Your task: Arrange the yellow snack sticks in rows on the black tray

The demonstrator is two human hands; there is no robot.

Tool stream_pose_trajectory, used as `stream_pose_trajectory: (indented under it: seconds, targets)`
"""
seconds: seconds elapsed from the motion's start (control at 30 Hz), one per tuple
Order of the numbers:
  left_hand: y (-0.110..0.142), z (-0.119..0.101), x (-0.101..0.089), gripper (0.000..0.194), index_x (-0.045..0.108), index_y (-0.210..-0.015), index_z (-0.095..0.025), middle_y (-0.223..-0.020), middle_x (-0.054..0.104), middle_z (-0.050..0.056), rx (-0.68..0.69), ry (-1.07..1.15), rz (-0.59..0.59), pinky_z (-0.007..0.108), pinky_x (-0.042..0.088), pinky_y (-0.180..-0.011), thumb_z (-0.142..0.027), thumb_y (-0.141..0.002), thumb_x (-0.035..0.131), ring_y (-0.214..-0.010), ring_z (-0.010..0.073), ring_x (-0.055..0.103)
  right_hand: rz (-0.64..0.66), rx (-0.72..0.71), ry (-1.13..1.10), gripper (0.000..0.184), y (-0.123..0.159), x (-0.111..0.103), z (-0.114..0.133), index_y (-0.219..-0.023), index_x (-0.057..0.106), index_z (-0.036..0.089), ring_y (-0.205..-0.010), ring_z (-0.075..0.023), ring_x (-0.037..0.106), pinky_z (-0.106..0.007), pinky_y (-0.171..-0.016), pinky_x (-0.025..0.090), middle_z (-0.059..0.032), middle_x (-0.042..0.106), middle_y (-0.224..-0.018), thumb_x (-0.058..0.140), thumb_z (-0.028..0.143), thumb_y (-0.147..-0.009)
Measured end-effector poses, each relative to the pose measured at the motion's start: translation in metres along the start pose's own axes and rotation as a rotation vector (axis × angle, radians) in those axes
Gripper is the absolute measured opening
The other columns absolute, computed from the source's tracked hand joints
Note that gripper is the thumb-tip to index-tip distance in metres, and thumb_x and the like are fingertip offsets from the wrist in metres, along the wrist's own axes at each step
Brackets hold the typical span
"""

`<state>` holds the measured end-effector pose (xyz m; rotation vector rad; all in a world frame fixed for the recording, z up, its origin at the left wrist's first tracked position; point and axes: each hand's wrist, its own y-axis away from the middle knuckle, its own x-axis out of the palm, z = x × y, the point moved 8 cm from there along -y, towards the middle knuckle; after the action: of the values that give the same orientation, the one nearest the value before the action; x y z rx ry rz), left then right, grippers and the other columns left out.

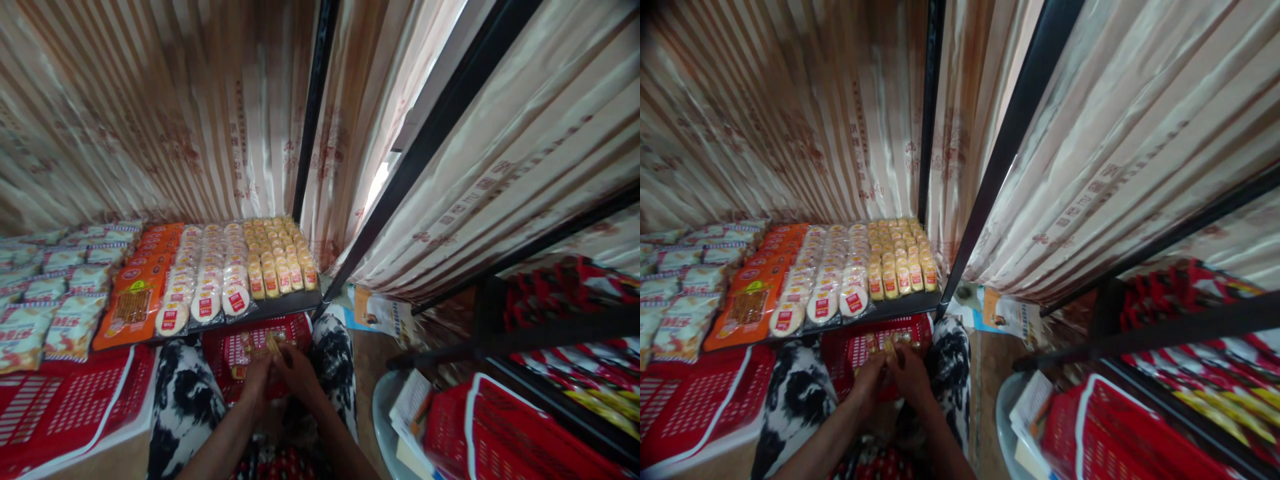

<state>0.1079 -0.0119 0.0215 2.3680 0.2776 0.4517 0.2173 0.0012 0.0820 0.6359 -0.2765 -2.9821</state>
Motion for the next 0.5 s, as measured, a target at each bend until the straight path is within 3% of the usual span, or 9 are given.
stream_pose_trajectory:
  seconds: [0.23, 0.5]
  targets:
    - [-0.003, 0.0, 0.001, 0.041, 0.061, -0.075, -0.016, -0.063, 0.063, 0.0, 0.018, 0.026, 0.044, 0.025, 0.045, -0.056, -0.044, -0.048, 0.073, -0.054, 0.0122, 0.058, 0.012, -0.013, -0.081, 0.029, 0.0, -0.005, 0.003, -0.1, 0.06, 0.017, -0.089, -0.0203, 0.064, -0.03, -0.081, 0.047, -0.0064, 0.068, -0.098, 0.054, 0.024, -0.073]
    - [0.005, -0.016, 0.005, 0.027, 0.055, -0.055, -0.016, -0.046, 0.054, -0.003, 0.076, -0.069, -0.003, 0.022, 0.039, -0.044, -0.036, -0.045, 0.071, -0.041, 0.0091, 0.049, 0.019, -0.03, -0.071, 0.029, -0.004, -0.008, 0.002, -0.1, 0.061, 0.014, -0.09, -0.02, 0.063, -0.029, -0.082, 0.047, -0.0088, 0.067, -0.098, 0.05, 0.023, -0.075]
